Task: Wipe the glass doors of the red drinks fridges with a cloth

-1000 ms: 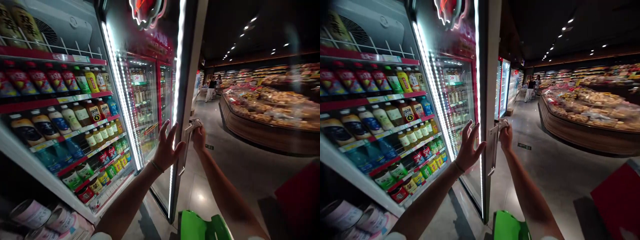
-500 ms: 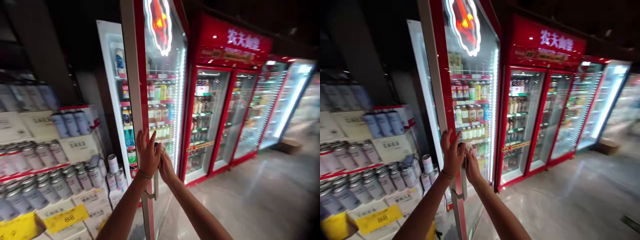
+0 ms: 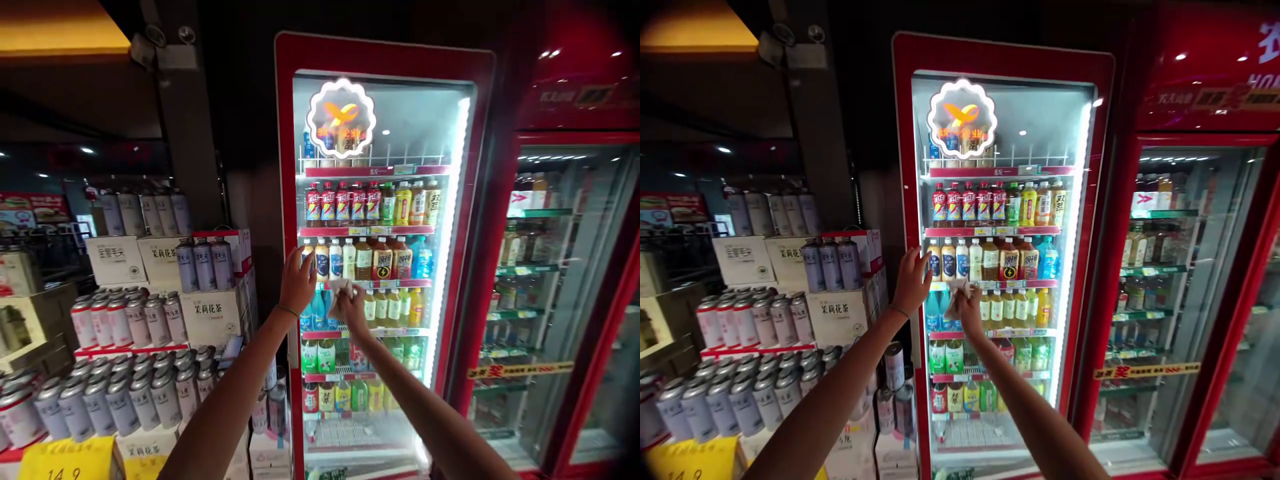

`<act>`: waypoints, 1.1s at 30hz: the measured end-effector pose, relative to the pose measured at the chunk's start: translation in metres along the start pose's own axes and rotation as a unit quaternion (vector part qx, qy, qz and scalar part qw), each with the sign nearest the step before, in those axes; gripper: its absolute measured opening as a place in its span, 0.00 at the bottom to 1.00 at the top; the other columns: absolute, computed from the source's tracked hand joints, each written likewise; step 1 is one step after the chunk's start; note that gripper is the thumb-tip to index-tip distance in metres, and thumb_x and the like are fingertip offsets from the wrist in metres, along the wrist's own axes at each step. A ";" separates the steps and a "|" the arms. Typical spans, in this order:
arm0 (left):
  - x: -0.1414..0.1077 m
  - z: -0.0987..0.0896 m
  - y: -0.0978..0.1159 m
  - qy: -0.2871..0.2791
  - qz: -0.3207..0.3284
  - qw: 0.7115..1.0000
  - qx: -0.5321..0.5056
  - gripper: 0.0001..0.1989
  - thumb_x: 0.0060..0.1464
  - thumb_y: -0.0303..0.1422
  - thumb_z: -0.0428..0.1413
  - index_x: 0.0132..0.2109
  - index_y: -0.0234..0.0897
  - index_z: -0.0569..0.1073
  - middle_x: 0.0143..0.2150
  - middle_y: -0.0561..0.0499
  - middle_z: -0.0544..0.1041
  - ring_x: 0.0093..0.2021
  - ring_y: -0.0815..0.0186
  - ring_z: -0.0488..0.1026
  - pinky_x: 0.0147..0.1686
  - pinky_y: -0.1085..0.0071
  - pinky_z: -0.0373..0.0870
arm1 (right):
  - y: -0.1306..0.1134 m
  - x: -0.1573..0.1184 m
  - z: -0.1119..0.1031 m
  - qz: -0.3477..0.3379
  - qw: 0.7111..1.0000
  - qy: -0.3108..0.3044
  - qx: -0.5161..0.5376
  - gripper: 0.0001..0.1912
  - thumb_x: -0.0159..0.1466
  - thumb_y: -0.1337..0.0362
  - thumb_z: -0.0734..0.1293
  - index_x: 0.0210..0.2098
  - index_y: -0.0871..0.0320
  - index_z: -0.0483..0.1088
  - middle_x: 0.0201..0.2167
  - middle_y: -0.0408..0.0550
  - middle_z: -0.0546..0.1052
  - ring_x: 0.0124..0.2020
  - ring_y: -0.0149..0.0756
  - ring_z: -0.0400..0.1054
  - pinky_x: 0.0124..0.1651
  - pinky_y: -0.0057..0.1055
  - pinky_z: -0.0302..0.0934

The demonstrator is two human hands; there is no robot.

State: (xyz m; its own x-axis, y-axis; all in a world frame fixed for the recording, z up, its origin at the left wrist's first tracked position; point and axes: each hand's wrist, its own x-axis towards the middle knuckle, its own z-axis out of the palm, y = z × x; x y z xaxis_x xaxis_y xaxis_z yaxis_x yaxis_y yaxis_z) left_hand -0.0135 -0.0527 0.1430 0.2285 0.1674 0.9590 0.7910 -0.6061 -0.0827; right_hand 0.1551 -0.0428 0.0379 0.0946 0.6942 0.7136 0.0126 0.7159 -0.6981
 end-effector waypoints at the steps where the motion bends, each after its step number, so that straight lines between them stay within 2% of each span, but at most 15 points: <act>1: 0.004 0.011 -0.011 0.001 0.002 1.000 -0.001 0.22 0.68 0.30 0.52 0.67 0.38 0.69 0.70 0.36 0.67 0.75 0.48 0.60 0.73 0.43 0.64 | -0.005 0.027 -0.007 -0.015 0.999 0.048 -0.017 0.19 0.70 0.51 0.57 0.57 0.48 0.61 0.37 0.44 0.75 0.32 0.39 0.68 0.37 0.38 0.68; 3: 0.018 0.031 -0.032 0.004 0.010 1.000 -0.001 0.24 0.68 0.30 0.52 0.69 0.36 0.66 0.70 0.34 0.66 0.76 0.47 0.59 0.73 0.41 0.63 | -0.021 0.084 -0.018 -0.056 0.992 0.098 -0.051 0.17 0.65 0.56 0.63 0.52 0.50 0.62 0.39 0.44 0.75 0.36 0.38 0.68 0.42 0.38 0.68; 6: 0.050 0.058 -0.060 0.015 0.027 1.000 0.004 0.24 0.68 0.31 0.53 0.69 0.34 0.65 0.72 0.31 0.63 0.77 0.45 0.57 0.73 0.40 0.63 | -0.060 0.169 -0.024 -0.143 0.978 0.108 -0.102 0.12 0.59 0.65 0.65 0.43 0.51 0.68 0.44 0.46 0.76 0.45 0.41 0.69 0.53 0.40 0.67; 8: 0.075 0.075 -0.074 0.025 0.036 0.999 0.009 0.24 0.68 0.31 0.53 0.68 0.33 0.65 0.72 0.30 0.62 0.77 0.44 0.56 0.73 0.41 0.62 | -0.088 0.217 -0.024 -0.265 0.935 0.096 -0.215 0.14 0.60 0.69 0.63 0.44 0.51 0.70 0.48 0.50 0.77 0.48 0.42 0.71 0.53 0.42 0.68; 10: 0.099 0.090 -0.084 0.026 0.050 0.998 0.023 0.25 0.69 0.32 0.52 0.69 0.32 0.64 0.73 0.30 0.62 0.78 0.45 0.55 0.74 0.43 0.61 | -0.112 0.257 -0.024 -0.349 0.885 0.099 -0.291 0.16 0.62 0.72 0.61 0.45 0.51 0.73 0.51 0.52 0.77 0.50 0.43 0.73 0.54 0.43 0.69; 12: 0.120 0.105 -0.092 0.020 0.067 0.996 0.046 0.27 0.69 0.33 0.52 0.71 0.32 0.62 0.74 0.31 0.62 0.78 0.46 0.56 0.75 0.44 0.60 | -0.127 0.290 -0.026 -0.395 0.838 0.074 -0.368 0.18 0.65 0.73 0.60 0.47 0.52 0.75 0.52 0.53 0.78 0.53 0.45 0.74 0.55 0.43 0.70; 14: 0.138 0.117 -0.101 0.018 0.079 0.994 0.067 0.28 0.69 0.34 0.52 0.72 0.33 0.61 0.73 0.32 0.64 0.77 0.46 0.57 0.75 0.45 0.60 | -0.133 0.318 -0.031 -0.409 0.798 0.051 -0.441 0.18 0.67 0.73 0.59 0.48 0.52 0.76 0.54 0.54 0.79 0.54 0.47 0.75 0.52 0.43 0.72; 17: 0.158 0.132 -0.116 0.033 0.081 0.992 0.086 0.28 0.69 0.36 0.53 0.72 0.33 0.62 0.72 0.32 0.66 0.76 0.45 0.60 0.75 0.44 0.60 | -0.124 0.352 -0.041 -0.407 0.761 0.050 -0.503 0.20 0.69 0.74 0.58 0.51 0.53 0.78 0.59 0.54 0.79 0.57 0.50 0.75 0.52 0.46 0.75; 21: 0.169 0.149 -0.133 0.062 0.069 0.989 0.113 0.27 0.69 0.37 0.53 0.71 0.34 0.63 0.73 0.33 0.66 0.76 0.44 0.60 0.74 0.44 0.60 | -0.088 0.378 -0.045 -0.423 0.765 0.085 -0.478 0.28 0.73 0.72 0.54 0.65 0.50 0.72 0.67 0.50 0.75 0.69 0.50 0.67 0.65 0.55 0.73; 24: 0.169 0.160 -0.141 0.086 0.072 0.982 0.152 0.29 0.70 0.39 0.53 0.73 0.34 0.62 0.73 0.34 0.66 0.75 0.45 0.61 0.74 0.46 0.61 | -0.069 0.390 -0.045 -0.465 0.737 -0.001 -0.491 0.29 0.76 0.66 0.57 0.75 0.54 0.61 0.75 0.52 0.65 0.77 0.50 0.55 0.75 0.57 0.62; 26: 0.169 0.164 -0.145 0.099 0.085 0.977 0.166 0.29 0.71 0.42 0.52 0.73 0.36 0.62 0.73 0.36 0.68 0.74 0.46 0.63 0.73 0.47 0.62 | -0.071 0.403 -0.047 -0.486 0.714 -0.053 -0.501 0.30 0.77 0.66 0.56 0.76 0.51 0.58 0.77 0.48 0.61 0.79 0.48 0.52 0.79 0.56 0.55; 27: 0.169 0.165 -0.147 0.105 0.093 0.975 0.172 0.29 0.71 0.43 0.53 0.73 0.37 0.63 0.72 0.37 0.69 0.73 0.47 0.65 0.72 0.47 0.63 | -0.076 0.412 -0.048 -0.490 0.712 -0.054 -0.500 0.30 0.77 0.67 0.55 0.77 0.49 0.58 0.77 0.45 0.62 0.79 0.47 0.52 0.80 0.55 0.54; 30: 0.175 0.161 -0.155 0.119 0.120 0.966 0.195 0.27 0.70 0.45 0.53 0.71 0.39 0.67 0.68 0.39 0.74 0.68 0.49 0.71 0.69 0.51 0.67 | -0.097 0.439 -0.044 -0.485 0.734 0.026 -0.474 0.32 0.77 0.69 0.53 0.77 0.43 0.55 0.76 0.42 0.64 0.79 0.48 0.52 0.81 0.61 0.49; 31: 0.177 0.159 -0.157 0.121 0.132 0.962 0.205 0.26 0.70 0.45 0.53 0.70 0.40 0.69 0.66 0.39 0.76 0.66 0.50 0.73 0.67 0.52 0.69 | -0.104 0.446 -0.040 -0.493 0.729 0.028 -0.473 0.33 0.76 0.69 0.54 0.77 0.40 0.53 0.75 0.39 0.64 0.79 0.48 0.53 0.81 0.64 0.45; 33: 0.183 0.153 -0.160 0.124 0.160 0.954 0.222 0.25 0.71 0.44 0.54 0.68 0.40 0.71 0.64 0.40 0.78 0.63 0.52 0.75 0.65 0.54 0.70 | -0.113 0.457 -0.033 -0.525 0.697 -0.033 -0.487 0.34 0.76 0.69 0.57 0.77 0.36 0.53 0.75 0.35 0.65 0.78 0.46 0.55 0.82 0.66 0.42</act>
State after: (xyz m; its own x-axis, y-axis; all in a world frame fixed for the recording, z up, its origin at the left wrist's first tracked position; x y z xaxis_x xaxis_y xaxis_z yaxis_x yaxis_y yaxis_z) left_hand -0.0115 0.1941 0.2902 0.4003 -0.1931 0.8958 0.8787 -0.1965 -0.4350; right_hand 0.2292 0.1906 0.4408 -0.5211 -0.1495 0.8403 0.7133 0.4645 0.5249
